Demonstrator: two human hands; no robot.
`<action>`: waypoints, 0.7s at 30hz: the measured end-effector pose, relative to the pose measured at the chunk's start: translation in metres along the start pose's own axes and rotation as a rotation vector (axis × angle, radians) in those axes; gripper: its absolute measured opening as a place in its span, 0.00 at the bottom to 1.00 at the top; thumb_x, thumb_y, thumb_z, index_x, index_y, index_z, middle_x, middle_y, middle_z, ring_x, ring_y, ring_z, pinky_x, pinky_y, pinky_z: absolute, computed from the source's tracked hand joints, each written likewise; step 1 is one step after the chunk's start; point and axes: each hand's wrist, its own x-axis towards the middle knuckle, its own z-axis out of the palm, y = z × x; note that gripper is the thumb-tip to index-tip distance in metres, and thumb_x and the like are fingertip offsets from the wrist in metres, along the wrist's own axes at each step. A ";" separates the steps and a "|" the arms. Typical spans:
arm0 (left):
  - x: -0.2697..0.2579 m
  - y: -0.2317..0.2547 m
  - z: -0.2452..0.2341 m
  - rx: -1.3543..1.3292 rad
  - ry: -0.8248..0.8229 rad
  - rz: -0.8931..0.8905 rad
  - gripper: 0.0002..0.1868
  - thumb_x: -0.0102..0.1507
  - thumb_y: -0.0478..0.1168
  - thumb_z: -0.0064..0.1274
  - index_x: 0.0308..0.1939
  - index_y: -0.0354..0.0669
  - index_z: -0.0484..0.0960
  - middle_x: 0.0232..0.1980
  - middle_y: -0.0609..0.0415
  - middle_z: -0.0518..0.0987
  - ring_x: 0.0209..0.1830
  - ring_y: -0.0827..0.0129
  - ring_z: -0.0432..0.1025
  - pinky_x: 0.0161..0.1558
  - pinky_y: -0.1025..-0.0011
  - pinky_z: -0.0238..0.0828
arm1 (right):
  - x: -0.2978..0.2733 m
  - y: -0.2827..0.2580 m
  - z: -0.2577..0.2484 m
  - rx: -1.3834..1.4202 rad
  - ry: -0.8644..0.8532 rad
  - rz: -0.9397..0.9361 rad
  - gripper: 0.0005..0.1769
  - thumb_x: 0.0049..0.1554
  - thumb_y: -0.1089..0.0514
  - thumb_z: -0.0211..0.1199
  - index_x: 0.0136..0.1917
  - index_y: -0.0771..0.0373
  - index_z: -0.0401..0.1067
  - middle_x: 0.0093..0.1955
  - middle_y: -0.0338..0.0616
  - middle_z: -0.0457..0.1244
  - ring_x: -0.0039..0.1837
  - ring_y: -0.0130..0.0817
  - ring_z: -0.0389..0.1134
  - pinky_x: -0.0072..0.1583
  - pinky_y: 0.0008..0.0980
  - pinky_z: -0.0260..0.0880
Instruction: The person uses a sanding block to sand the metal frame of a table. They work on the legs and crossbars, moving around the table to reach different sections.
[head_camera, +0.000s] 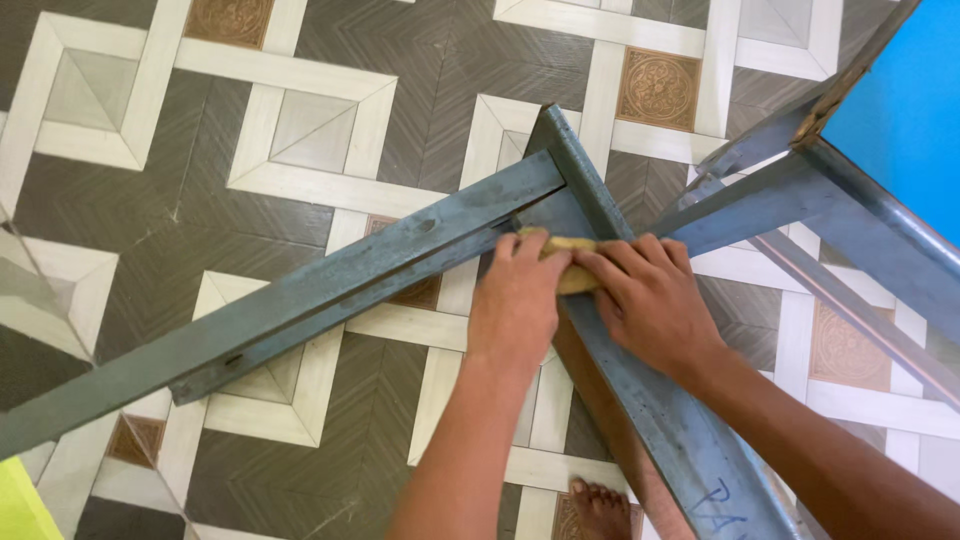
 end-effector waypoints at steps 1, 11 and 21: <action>-0.003 0.003 0.001 -0.004 -0.042 0.009 0.20 0.58 0.28 0.53 0.53 0.49 0.83 0.66 0.52 0.73 0.67 0.51 0.65 0.57 0.59 0.74 | -0.009 -0.001 -0.001 0.004 0.002 0.020 0.25 0.49 0.62 0.65 0.62 0.57 0.74 0.57 0.42 0.67 0.57 0.43 0.64 0.61 0.45 0.59; -0.037 0.011 0.016 -0.001 -0.060 0.213 0.17 0.58 0.30 0.54 0.51 0.42 0.84 0.66 0.50 0.74 0.69 0.50 0.65 0.58 0.62 0.74 | -0.057 -0.022 -0.003 -0.034 0.017 0.173 0.25 0.47 0.62 0.67 0.59 0.56 0.76 0.57 0.41 0.68 0.56 0.41 0.66 0.61 0.45 0.60; -0.011 -0.001 0.011 0.071 -0.020 0.286 0.15 0.58 0.32 0.54 0.49 0.42 0.85 0.61 0.50 0.75 0.64 0.53 0.68 0.63 0.62 0.70 | -0.038 -0.012 0.011 -0.072 0.087 0.118 0.23 0.48 0.57 0.67 0.59 0.54 0.76 0.57 0.38 0.68 0.58 0.38 0.66 0.61 0.44 0.59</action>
